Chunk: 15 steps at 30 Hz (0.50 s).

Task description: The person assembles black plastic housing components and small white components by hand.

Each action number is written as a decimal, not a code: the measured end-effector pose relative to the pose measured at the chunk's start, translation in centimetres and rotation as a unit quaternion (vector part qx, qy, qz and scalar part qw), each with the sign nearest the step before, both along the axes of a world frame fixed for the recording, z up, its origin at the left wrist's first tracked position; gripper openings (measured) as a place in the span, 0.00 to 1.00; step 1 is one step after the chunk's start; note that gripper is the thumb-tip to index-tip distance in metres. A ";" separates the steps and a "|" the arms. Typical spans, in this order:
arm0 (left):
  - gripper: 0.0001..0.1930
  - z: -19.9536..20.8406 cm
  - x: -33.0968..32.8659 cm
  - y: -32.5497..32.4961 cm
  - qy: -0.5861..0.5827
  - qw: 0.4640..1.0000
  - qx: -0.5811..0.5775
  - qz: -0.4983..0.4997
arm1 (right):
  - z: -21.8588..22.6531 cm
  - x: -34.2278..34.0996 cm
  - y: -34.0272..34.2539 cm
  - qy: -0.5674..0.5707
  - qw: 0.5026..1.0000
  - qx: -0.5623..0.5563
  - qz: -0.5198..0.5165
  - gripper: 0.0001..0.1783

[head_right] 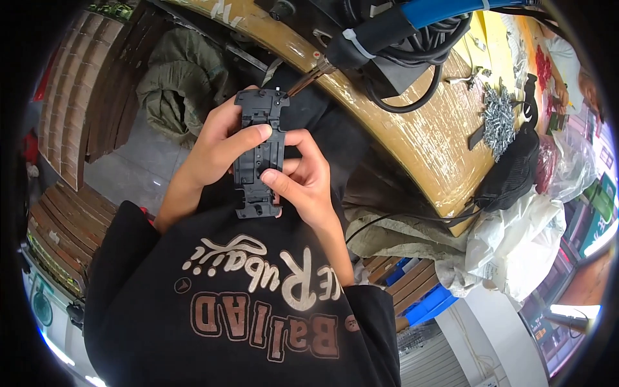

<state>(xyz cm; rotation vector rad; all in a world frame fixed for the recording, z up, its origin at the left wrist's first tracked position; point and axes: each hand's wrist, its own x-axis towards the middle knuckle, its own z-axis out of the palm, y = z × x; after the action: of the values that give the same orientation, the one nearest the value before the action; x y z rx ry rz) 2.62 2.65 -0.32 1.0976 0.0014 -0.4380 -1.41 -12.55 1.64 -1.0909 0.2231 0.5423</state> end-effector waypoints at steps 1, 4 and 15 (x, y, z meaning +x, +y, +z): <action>0.06 0.1 0.0 0.0 -0.016 1.000 0.003 0.004 | 0.1 0.1 0.0 -0.001 1.000 0.002 0.000 0.19; 0.06 0.3 0.0 0.1 -0.023 1.000 0.010 0.002 | 0.2 0.2 -0.1 -0.002 1.000 0.008 0.003 0.19; 0.06 -0.1 0.2 -0.2 -0.015 1.000 0.024 0.009 | -0.4 0.6 -0.4 -0.011 1.000 0.002 0.009 0.18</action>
<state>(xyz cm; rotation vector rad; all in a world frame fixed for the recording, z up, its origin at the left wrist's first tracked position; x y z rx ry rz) 2.85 2.45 -0.39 1.1514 -0.0048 -0.4063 -0.82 -12.98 1.24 -1.0963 0.1927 0.5463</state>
